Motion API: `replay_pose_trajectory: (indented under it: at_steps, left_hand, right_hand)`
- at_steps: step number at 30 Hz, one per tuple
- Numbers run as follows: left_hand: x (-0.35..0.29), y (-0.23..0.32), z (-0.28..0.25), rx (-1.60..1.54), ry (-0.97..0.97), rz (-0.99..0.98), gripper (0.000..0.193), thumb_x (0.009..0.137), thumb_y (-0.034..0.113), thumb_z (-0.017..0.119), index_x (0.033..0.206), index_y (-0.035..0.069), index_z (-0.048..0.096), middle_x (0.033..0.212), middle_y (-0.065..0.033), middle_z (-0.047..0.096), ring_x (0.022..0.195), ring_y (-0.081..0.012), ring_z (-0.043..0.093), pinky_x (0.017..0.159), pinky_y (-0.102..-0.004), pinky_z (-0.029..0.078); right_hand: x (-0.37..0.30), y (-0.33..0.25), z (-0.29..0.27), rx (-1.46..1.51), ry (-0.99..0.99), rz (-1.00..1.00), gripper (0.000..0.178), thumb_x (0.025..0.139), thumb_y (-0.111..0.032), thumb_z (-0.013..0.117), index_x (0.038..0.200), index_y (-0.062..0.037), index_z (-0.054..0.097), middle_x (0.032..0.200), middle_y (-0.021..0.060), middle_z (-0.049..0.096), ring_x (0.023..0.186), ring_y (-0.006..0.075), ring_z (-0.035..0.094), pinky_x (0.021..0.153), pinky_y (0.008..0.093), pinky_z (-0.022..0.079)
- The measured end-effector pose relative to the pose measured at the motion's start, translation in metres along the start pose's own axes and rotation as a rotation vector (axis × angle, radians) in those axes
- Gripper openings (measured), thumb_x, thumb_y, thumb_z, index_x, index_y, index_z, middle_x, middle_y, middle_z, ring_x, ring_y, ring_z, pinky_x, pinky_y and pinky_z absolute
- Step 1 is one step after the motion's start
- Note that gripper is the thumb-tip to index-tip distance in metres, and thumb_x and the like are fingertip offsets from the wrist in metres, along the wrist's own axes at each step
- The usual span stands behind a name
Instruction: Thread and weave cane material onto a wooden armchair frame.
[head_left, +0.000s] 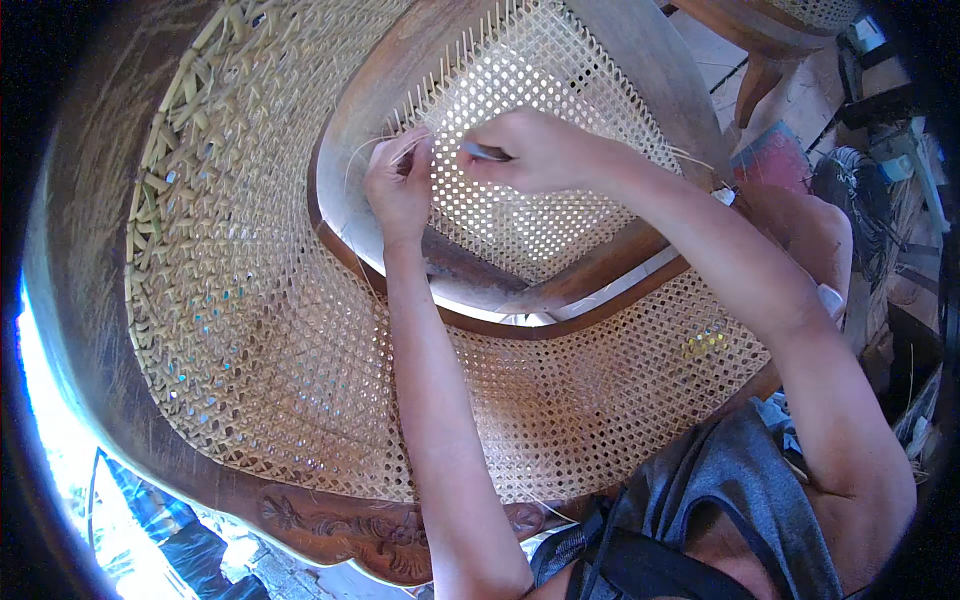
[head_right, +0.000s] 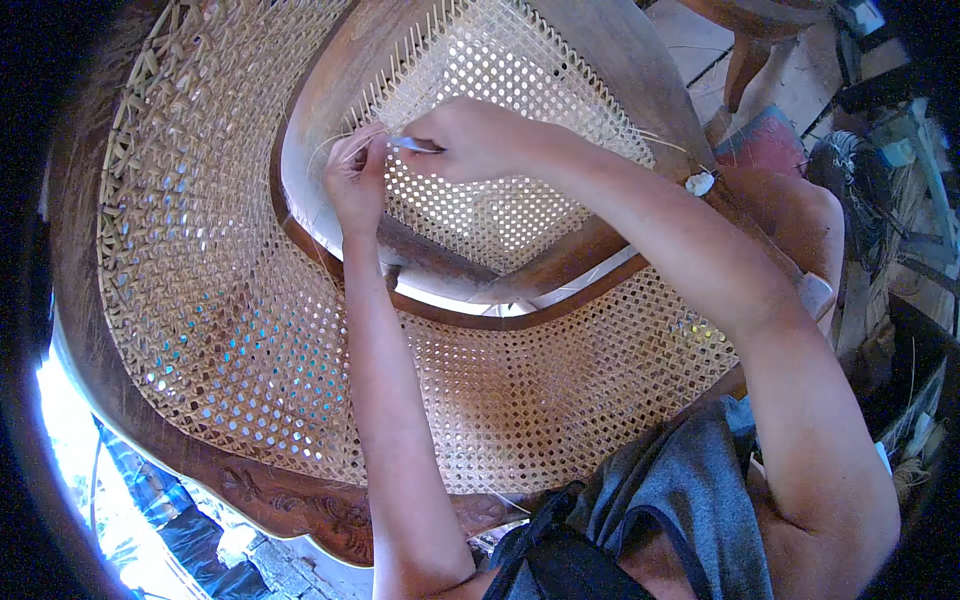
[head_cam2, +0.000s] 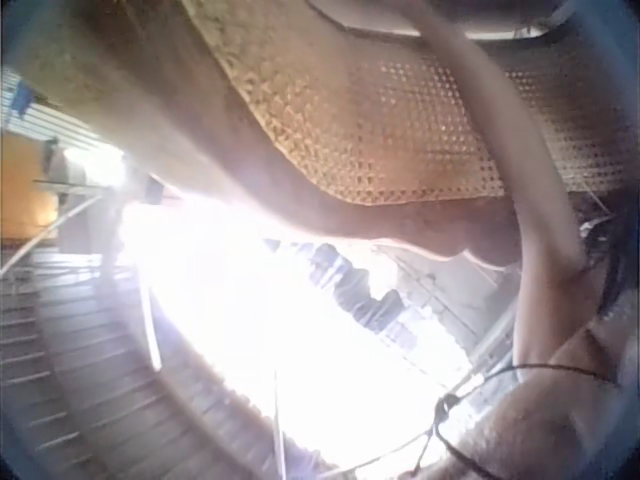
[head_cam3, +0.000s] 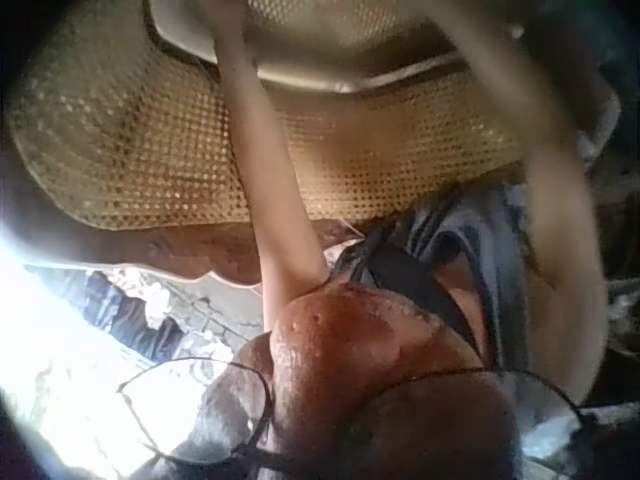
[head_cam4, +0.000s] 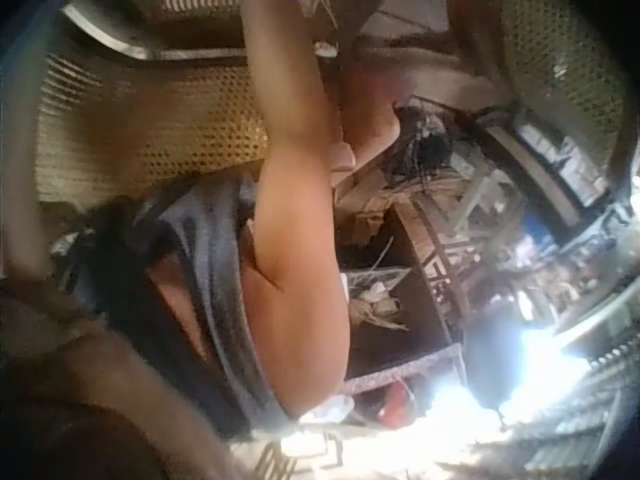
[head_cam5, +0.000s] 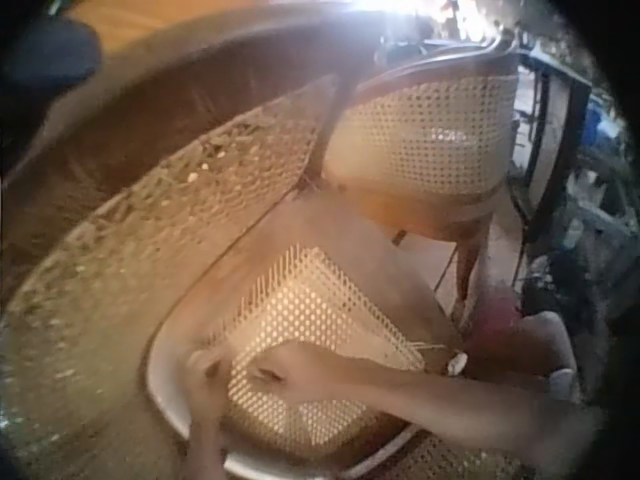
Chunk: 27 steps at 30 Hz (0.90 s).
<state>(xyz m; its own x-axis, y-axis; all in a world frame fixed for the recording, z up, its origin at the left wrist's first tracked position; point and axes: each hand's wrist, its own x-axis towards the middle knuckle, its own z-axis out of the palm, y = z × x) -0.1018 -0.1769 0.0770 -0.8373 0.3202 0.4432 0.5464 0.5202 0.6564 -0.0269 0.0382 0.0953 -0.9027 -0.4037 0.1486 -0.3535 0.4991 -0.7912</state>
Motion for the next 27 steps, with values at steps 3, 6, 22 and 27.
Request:
replay_pose_trajectory:
  at_steps: [3,6,22,27]
  left_hand:
    - [0.001,-0.001,0.008,-0.023,0.001,0.036,0.017,0.088,0.005,0.069,0.104,0.004,0.073,0.094,-0.0068,0.069,0.08,-0.0126,0.065,0.07,-0.0262,0.053]
    - [-0.004,0.0,0.005,-0.019,0.022,0.03,0.016,0.089,0.005,0.068,0.104,0.005,0.073,0.093,-0.0068,0.068,0.079,-0.0124,0.064,0.069,-0.0255,0.052]
    - [-0.021,0.066,0.094,0.166,-0.215,0.357,0.02,0.085,0.017,0.07,0.103,0.008,0.069,0.097,-0.0118,0.069,0.092,-0.0318,0.064,0.091,-0.0459,0.047]
    - [-0.015,0.148,0.103,0.285,-0.739,0.231,0.015,0.093,0.023,0.063,0.103,0.016,0.074,0.096,-0.011,0.072,0.089,-0.0276,0.066,0.087,-0.0369,0.05]
  right_hand:
    - [0.013,0.0,0.006,-0.194,0.134,-0.158,0.032,0.095,-0.027,0.059,0.116,-0.0026,0.062,0.101,0.0194,0.067,0.084,0.0315,0.068,0.076,0.0437,0.054]
    - [-0.006,0.043,0.019,-0.303,0.045,0.148,0.028,0.098,-0.023,0.052,0.117,-0.0032,0.058,0.101,0.0227,0.066,0.089,0.0376,0.067,0.077,0.0486,0.053]
    - [-0.169,0.105,-0.008,-0.176,0.311,0.294,0.022,0.104,-0.032,0.043,0.105,-0.0102,0.049,0.073,0.0156,0.061,0.064,0.0367,0.061,0.062,0.0465,0.047]
    - [-0.167,0.073,-0.039,0.535,0.518,0.367,0.03,0.103,-0.035,0.048,0.114,-0.0087,0.057,0.078,0.0065,0.063,0.057,0.0179,0.055,0.057,0.0349,0.046]
